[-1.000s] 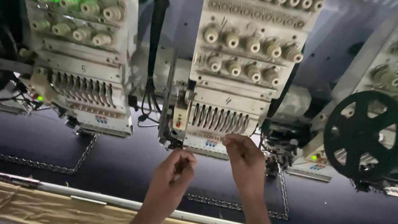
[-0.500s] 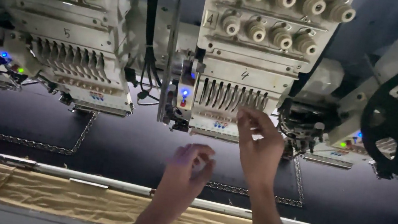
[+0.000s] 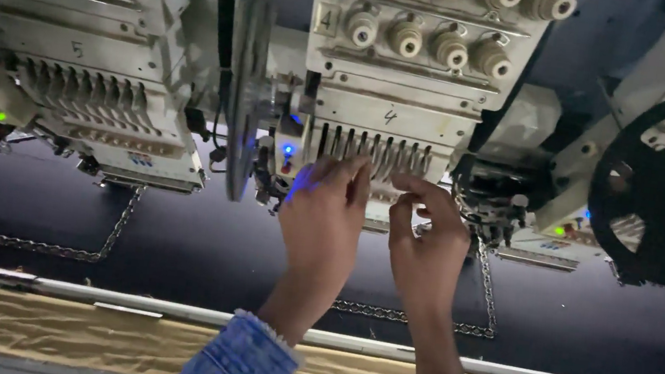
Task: Threading the needles and thread guides of a multi-head industrial embroidery machine.
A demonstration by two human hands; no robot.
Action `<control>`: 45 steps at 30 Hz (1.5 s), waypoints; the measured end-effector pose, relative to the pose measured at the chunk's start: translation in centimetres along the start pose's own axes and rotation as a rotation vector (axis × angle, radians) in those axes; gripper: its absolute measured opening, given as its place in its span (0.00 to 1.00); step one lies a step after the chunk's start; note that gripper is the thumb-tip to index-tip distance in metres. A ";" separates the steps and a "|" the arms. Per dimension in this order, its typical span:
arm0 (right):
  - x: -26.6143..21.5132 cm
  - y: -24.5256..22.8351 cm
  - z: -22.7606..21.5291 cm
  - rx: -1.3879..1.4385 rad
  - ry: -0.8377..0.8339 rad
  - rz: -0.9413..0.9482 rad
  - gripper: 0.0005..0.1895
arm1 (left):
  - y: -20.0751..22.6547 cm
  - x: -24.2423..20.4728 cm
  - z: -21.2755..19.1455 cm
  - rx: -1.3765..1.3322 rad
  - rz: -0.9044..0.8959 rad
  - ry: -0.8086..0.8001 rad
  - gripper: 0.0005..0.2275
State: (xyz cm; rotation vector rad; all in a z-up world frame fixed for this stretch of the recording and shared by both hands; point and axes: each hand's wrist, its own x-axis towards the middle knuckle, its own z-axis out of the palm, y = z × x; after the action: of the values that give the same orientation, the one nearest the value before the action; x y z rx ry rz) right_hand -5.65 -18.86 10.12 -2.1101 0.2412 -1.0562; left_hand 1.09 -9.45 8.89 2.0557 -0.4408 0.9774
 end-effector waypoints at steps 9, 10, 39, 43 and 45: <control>-1.1 0.5 -1.2 0.026 -0.066 0.076 0.18 | 0.4 -0.1 1.3 0.112 0.010 -0.050 0.01; -1.2 0.5 -1.3 0.028 -0.065 0.075 0.18 | 0.4 -0.4 1.4 0.113 0.012 -0.048 0.01; -2.9 1.4 -0.4 0.092 -0.137 0.095 0.18 | -0.4 0.9 2.1 0.536 0.336 0.025 0.07; -3.1 1.5 -0.4 0.092 -0.135 0.113 0.19 | -0.2 -0.2 0.4 0.457 0.242 -0.163 0.19; -2.8 1.3 -0.7 0.069 -0.133 0.084 0.19 | -1.4 -1.1 0.1 0.208 0.171 -0.235 0.11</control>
State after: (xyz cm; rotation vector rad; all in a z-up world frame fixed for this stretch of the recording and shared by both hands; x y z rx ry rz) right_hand -7.73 -18.85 7.73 -2.0796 0.2237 -0.8596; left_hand 1.25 -8.69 7.34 2.3648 -0.6709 0.9150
